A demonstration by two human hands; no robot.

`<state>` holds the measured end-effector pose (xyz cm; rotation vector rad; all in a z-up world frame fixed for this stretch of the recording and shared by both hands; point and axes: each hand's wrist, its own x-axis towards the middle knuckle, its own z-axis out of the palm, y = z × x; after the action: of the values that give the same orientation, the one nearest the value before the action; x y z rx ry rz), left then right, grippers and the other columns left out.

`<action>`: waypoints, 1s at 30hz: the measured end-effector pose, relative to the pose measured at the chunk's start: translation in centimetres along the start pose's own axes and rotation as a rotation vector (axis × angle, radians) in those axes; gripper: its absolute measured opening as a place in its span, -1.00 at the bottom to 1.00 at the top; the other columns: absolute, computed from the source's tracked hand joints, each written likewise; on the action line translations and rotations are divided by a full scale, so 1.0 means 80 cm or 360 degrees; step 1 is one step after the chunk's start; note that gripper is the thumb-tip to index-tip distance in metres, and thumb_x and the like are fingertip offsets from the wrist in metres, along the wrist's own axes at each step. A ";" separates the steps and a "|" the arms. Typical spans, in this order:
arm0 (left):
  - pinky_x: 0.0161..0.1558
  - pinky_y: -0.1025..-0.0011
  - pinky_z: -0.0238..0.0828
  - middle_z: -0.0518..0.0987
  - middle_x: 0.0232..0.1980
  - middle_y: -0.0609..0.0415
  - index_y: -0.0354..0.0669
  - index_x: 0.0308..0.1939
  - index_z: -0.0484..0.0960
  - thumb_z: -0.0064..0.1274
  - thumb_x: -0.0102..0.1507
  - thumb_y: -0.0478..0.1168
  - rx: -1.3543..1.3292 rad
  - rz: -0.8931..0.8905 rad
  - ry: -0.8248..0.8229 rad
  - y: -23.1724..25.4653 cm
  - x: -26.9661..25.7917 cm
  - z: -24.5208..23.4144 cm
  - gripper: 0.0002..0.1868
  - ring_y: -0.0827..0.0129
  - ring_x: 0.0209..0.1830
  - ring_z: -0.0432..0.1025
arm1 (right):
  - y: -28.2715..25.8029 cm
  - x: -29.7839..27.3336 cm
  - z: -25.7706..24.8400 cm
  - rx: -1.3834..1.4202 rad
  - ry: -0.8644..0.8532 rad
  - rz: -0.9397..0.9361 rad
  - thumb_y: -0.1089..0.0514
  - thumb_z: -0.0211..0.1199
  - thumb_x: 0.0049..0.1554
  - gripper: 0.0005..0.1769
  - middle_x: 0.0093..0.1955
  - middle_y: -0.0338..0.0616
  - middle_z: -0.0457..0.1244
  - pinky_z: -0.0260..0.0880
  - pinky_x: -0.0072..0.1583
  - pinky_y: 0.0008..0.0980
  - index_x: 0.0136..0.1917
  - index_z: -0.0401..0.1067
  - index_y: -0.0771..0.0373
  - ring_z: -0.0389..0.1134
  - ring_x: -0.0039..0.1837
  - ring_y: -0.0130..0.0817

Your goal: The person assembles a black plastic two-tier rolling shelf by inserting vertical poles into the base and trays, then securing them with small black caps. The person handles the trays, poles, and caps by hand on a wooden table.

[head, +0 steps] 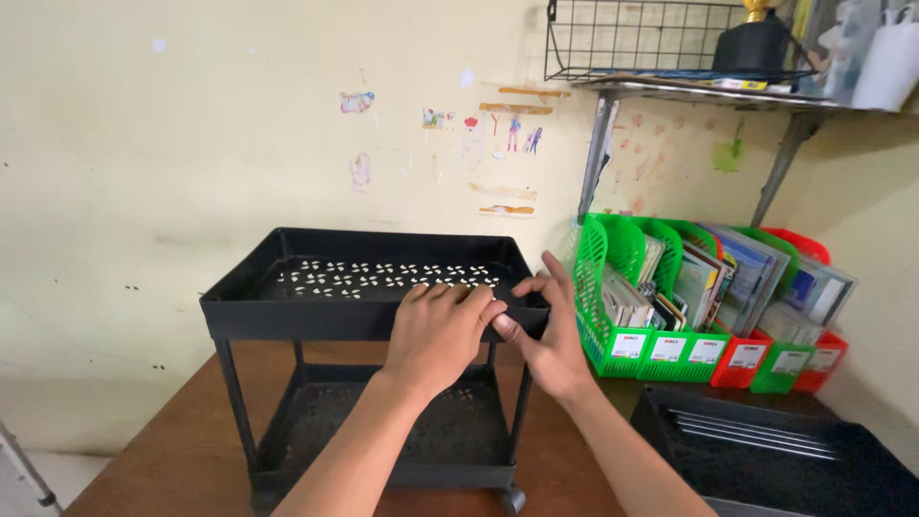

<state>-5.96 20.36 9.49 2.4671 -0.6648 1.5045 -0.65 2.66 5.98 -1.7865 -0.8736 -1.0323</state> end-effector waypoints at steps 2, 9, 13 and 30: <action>-0.21 0.16 0.36 0.63 -0.43 0.04 -0.08 -0.33 0.61 -0.03 0.38 -0.03 0.0015 -0.0021 0.0006 0.015 -0.002 -0.009 -0.71 0.14 -0.37 0.53 | -0.013 -0.020 0.005 0.0392 0.0049 0.0469 -0.04 0.33 0.13 -0.39 0.44 0.08 0.09 0.18 0.36 -0.18 0.34 0.19 0.17 0.12 0.41 -0.11; -0.22 0.14 0.31 0.64 -0.44 0.06 -0.10 -0.41 0.62 -0.06 0.35 -0.03 0.0064 -0.0096 -0.0014 0.042 -0.008 -0.029 -0.67 0.16 -0.38 0.52 | -0.030 -0.069 0.033 0.0481 0.0165 0.1460 -0.22 0.00 0.26 -0.39 -0.15 0.17 0.31 0.30 -0.10 -0.18 0.40 0.09 0.19 0.27 -0.18 -0.20; -0.21 0.18 0.27 0.64 -0.43 0.08 -0.11 -0.39 0.64 -0.07 0.34 -0.02 0.0026 -0.0131 0.0042 0.040 -0.017 -0.034 -0.66 0.20 -0.38 0.52 | -0.026 -0.087 0.043 0.0496 0.0371 0.0834 -0.22 0.00 0.38 -0.47 -0.18 -0.21 0.29 0.32 -0.15 -0.45 0.22 0.18 0.33 0.29 -0.18 -0.51; 0.19 -0.10 -0.10 0.17 0.34 -0.39 -0.51 0.34 0.31 -0.25 0.46 0.22 -0.0126 -0.0847 0.0498 -0.002 -0.152 -0.030 -0.24 -0.12 0.41 0.04 | -0.150 -0.058 0.029 0.0200 0.0217 0.0733 -0.18 0.29 0.09 -0.37 -0.06 0.01 0.26 0.42 -0.10 -0.24 0.15 0.23 0.34 0.31 -0.12 -0.25</action>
<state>-12.55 24.82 -0.01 2.0515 -0.0042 1.5448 -12.25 8.65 5.17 -1.6810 -0.4037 -0.7684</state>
